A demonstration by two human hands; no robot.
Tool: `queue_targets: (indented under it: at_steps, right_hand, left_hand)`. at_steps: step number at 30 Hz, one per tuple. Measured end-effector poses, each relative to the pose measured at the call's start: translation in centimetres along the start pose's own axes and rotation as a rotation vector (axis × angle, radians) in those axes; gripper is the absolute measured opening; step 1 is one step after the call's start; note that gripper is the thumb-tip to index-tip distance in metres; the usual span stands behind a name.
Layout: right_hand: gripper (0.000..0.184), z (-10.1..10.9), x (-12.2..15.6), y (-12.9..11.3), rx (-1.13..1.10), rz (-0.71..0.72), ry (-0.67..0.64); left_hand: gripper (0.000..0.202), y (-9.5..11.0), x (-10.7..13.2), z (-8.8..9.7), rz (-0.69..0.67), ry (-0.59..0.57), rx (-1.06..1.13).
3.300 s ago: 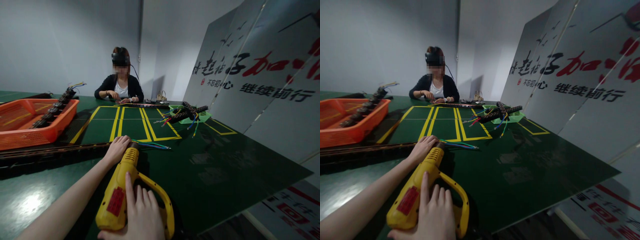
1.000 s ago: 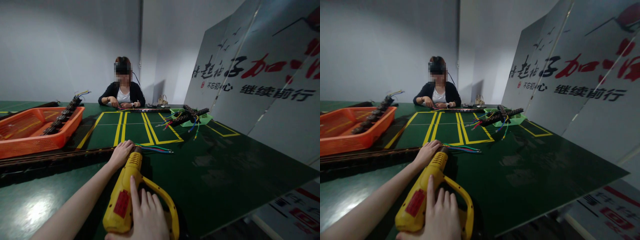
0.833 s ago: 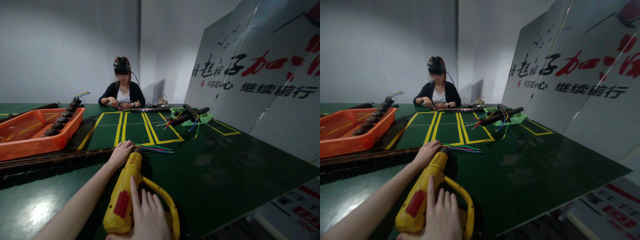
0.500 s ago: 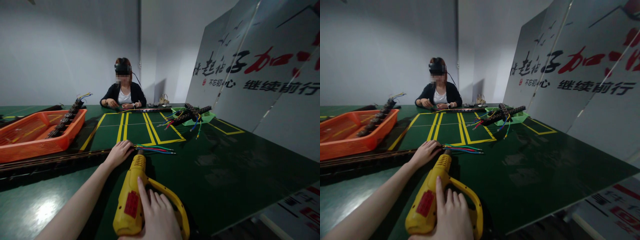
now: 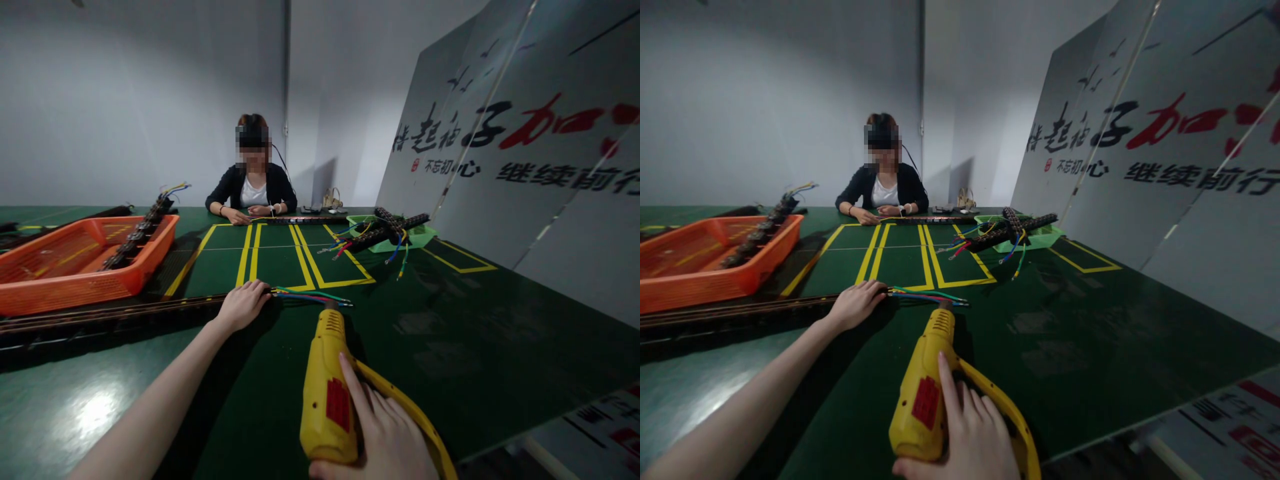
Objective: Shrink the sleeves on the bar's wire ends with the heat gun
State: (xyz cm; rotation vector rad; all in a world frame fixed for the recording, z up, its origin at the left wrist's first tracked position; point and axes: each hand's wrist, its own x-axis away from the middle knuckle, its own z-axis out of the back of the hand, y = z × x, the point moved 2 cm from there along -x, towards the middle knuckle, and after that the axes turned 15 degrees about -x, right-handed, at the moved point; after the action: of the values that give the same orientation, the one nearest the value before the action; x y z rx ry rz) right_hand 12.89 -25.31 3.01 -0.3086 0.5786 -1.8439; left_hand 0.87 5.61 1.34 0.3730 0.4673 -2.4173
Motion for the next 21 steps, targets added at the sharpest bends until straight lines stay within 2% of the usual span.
queue_targets:
  at_steps: [3,10,15,19,21]
  right_hand:
    - [0.12,0.2,0.0,0.4,0.032,-0.032,0.043]
    - [0.118,0.3,0.0,0.0,0.035,-0.07,0.025]
    - [0.117,0.1,-0.2,-0.5,0.06,-0.114,-0.006]
    - [0.119,-0.3,-0.3,-0.3,0.07,-0.154,-0.04]
    - [0.12,-0.6,-0.3,0.1,0.066,-0.115,-0.028]
  left_hand:
    - [0.038,0.1,0.0,0.1,0.012,-0.003,0.016]
    - [0.041,0.2,0.0,0.5,0.022,-0.018,0.056]
    - [0.036,0.5,-1.1,0.9,0.059,-0.027,0.212]
    - [0.03,1.8,-3.2,1.1,-0.092,-0.058,0.342]
    - [0.028,2.7,-4.3,1.1,-0.16,-0.111,0.354]
